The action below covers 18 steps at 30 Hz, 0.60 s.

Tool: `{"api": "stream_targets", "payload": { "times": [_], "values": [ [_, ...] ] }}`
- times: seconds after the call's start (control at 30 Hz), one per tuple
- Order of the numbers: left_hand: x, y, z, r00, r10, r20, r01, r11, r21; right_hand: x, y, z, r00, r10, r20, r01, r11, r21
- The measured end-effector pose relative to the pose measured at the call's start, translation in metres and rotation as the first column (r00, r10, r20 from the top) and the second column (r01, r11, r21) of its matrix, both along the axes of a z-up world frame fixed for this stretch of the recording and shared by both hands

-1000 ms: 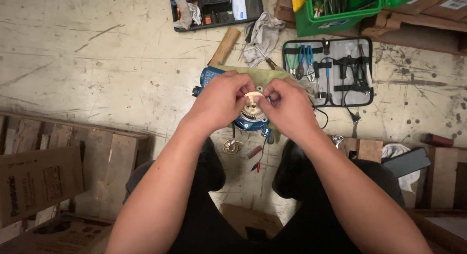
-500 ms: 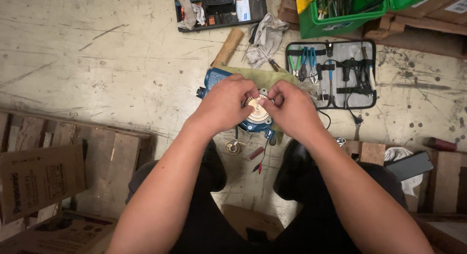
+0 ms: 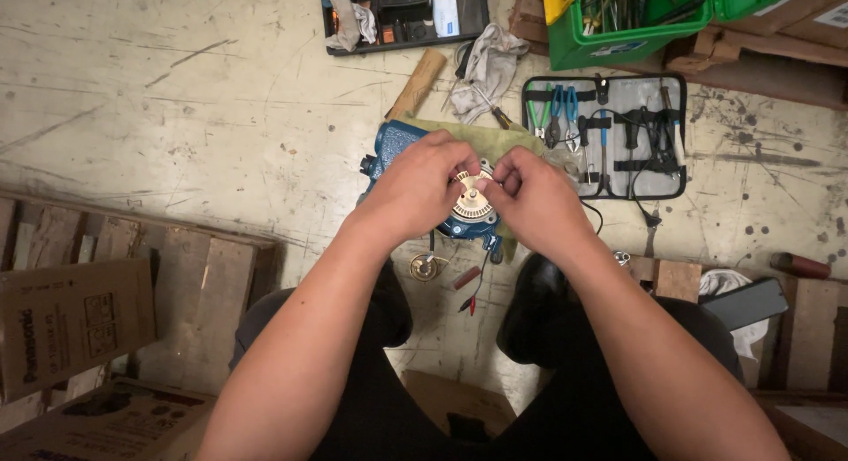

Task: Cleaning a small brass gear component using a white cloth

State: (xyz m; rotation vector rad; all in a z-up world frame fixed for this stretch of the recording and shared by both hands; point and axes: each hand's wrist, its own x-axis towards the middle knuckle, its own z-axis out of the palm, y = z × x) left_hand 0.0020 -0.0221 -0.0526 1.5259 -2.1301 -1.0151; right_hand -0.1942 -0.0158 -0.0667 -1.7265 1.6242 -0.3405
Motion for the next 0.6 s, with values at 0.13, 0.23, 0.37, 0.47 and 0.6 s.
{"api": "stream_targets", "payload": {
  "times": [0.13, 0.23, 0.37, 0.47, 0.6],
  "values": [
    [0.001, -0.001, -0.002, 1.0, -0.01, -0.004, 0.01, 1.0, -0.008, 0.001, -0.001, -0.001, 0.999, -0.024, -0.023, 0.025, 0.999, 0.021],
    [0.0, -0.002, -0.007, 1.0, -0.015, -0.005, 0.015, 1.0, -0.012, 0.0, -0.001, -0.005, 1.0, -0.024, -0.012, 0.024, 0.999, 0.027],
    [-0.001, -0.002, -0.006, 1.0, -0.025, 0.017, 0.025, 0.999, -0.021, 0.001, 0.0, -0.005, 1.0, -0.005, -0.016, 0.005, 1.0, 0.029],
    [-0.001, -0.002, -0.006, 1.0, -0.013, 0.002, 0.013, 1.0, -0.021, 0.001, 0.001, 0.0, 1.0, 0.016, -0.022, -0.015, 0.999, 0.039],
    [-0.001, -0.003, -0.006, 1.0, -0.006, -0.018, 0.006, 1.0, -0.014, 0.002, 0.002, 0.004, 1.0, 0.016, -0.012, -0.016, 0.999, 0.041]
  ]
}}
